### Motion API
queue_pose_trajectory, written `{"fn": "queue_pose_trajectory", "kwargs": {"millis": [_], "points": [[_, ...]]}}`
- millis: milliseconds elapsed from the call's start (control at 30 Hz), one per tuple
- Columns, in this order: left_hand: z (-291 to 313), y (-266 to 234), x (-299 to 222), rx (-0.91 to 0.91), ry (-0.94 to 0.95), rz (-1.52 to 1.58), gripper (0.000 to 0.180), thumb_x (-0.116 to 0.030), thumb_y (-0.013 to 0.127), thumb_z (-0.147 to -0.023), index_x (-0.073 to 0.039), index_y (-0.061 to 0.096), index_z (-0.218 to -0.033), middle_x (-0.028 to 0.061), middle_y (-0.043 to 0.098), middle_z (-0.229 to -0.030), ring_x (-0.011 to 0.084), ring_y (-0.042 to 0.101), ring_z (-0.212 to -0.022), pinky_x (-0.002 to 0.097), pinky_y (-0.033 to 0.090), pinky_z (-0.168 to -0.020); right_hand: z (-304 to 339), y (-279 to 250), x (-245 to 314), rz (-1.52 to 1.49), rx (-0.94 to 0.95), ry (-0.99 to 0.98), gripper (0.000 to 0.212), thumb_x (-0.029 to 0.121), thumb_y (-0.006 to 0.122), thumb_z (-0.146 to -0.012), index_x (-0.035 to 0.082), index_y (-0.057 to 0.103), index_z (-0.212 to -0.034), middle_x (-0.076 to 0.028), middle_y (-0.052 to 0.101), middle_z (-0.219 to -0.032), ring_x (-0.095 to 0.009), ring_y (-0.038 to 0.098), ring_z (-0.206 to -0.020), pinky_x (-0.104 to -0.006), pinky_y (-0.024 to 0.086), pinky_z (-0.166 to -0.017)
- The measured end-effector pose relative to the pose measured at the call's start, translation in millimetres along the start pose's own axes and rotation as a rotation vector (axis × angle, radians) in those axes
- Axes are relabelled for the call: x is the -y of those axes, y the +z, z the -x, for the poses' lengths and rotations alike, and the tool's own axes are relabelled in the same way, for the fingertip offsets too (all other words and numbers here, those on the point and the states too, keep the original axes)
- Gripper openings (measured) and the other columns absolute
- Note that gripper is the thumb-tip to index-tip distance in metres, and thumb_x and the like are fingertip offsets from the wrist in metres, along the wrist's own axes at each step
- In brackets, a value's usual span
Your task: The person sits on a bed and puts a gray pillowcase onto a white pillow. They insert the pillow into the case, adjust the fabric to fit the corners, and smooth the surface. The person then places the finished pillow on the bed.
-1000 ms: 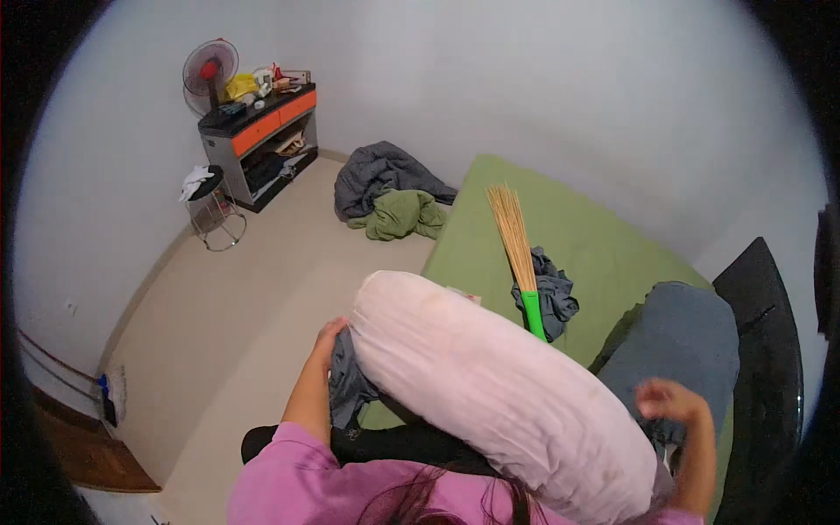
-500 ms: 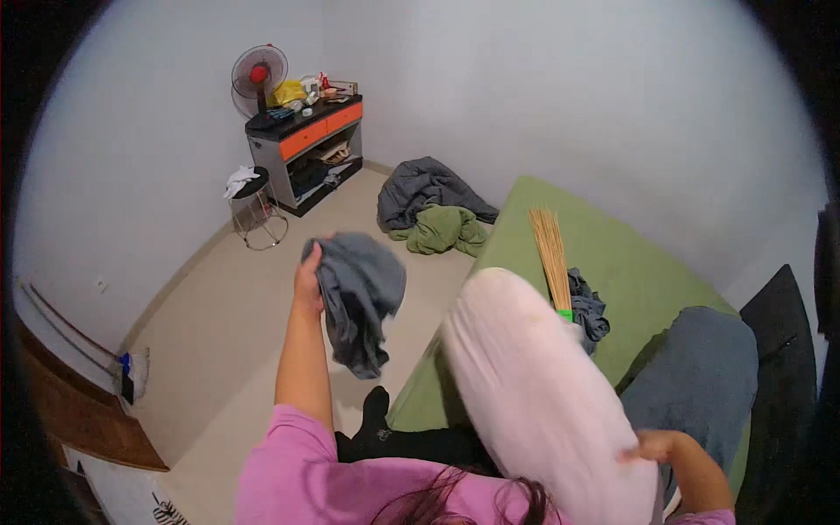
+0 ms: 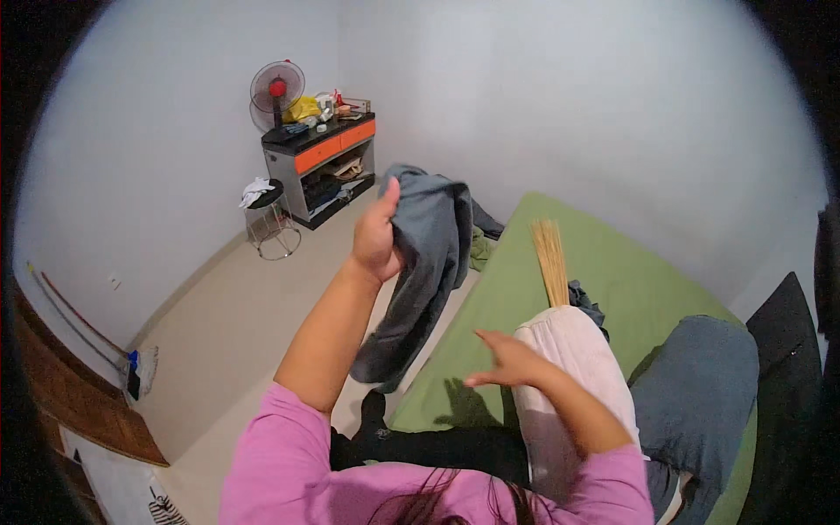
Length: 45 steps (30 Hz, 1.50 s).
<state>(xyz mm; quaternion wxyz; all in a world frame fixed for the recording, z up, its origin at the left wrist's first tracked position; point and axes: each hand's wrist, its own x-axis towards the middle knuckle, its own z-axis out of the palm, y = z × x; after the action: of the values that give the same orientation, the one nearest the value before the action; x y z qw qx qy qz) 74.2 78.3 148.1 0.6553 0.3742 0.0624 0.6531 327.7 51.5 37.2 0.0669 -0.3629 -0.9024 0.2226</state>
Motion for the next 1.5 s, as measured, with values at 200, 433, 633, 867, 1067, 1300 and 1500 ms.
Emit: {"fn": "queue_pose_trajectory", "kwargs": {"millis": [200,433,633,867,1067,1300,1500], "points": [[-53,5,-31,-0.129,0.256,-0.149,0.051,-0.041,0.043,-0.087,0.003,0.045,-0.113,0.0162,0.054,-0.108,0.0257,0.053,-0.098,0.0375,0.041,-0.087,-58,121,-24,-0.475,0.195,-0.134,0.07,0.037,0.069,-0.068,0.002,0.04,-0.122,-0.017,0.052,-0.114,-0.029,0.048,-0.105,-0.0353,0.035,-0.092],[45,-168,27,-0.412,-0.402,-1.454,0.066,-0.049,0.055,-0.077,-0.008,0.036,-0.126,0.0093,0.045,-0.12,0.0175,0.048,-0.097,0.032,0.041,-0.082,-36,117,-32,-1.527,-0.078,0.448,0.031,0.011,0.057,-0.079,0.0,0.046,-0.107,-0.012,0.057,-0.094,-0.019,0.057,-0.079,-0.033,0.047,-0.071],[162,-100,145,0.029,-0.443,-1.1,0.077,-0.029,0.073,-0.066,-0.012,0.033,-0.129,0.0146,0.038,-0.117,0.0254,0.041,-0.109,0.0374,0.038,-0.088,-43,120,-39,-1.524,-0.322,0.514,0.035,0.006,0.055,-0.08,0.0,0.04,-0.111,-0.014,0.055,-0.094,-0.02,0.056,-0.081,-0.034,0.048,-0.07],[185,-105,156,-0.037,-0.122,-1.423,0.056,-0.005,0.06,-0.061,-0.009,0.045,-0.114,0.0197,0.04,-0.113,0.0359,0.041,-0.109,0.0408,0.036,-0.091,-51,116,-15,-1.695,-0.46,0.478,0.055,0.013,0.059,-0.079,0.001,0.031,-0.125,-0.02,0.043,-0.115,-0.027,0.048,-0.1,-0.0385,0.042,-0.084],[147,-123,122,-0.238,-0.181,-1.582,0.026,-0.002,0.05,-0.062,-0.003,0.06,-0.086,0.014,0.058,-0.086,0.0282,0.056,-0.083,0.0314,0.044,-0.075,-51,105,17,-0.405,-0.266,-0.056,0.084,0.031,0.068,-0.069,0.005,0.02,-0.133,-0.027,0.019,-0.133,-0.038,0.026,-0.122,-0.0406,0.026,-0.099],[104,-128,55,-0.003,-0.318,-1.963,0.023,-0.016,0.058,-0.066,-0.013,0.065,-0.088,0.0125,0.062,-0.077,0.0295,0.059,-0.075,0.036,0.047,-0.066,-109,78,-8,-0.166,-0.147,0.099,0.023,0.015,0.059,-0.068,0.008,0.062,-0.089,-0.018,0.061,-0.081,-0.034,0.058,-0.08,-0.0413,0.045,-0.073],[87,-138,33,-0.151,-0.429,-1.691,0.012,-0.009,0.056,-0.071,-0.008,0.061,-0.082,0.007,0.061,-0.074,0.0172,0.059,-0.07,0.0291,0.045,-0.062,-133,49,40,-0.051,-0.091,0.173,0.019,0.02,0.055,-0.073,0.005,0.064,-0.078,-0.017,0.061,-0.082,-0.033,0.058,-0.079,-0.0431,0.045,-0.071]]}}
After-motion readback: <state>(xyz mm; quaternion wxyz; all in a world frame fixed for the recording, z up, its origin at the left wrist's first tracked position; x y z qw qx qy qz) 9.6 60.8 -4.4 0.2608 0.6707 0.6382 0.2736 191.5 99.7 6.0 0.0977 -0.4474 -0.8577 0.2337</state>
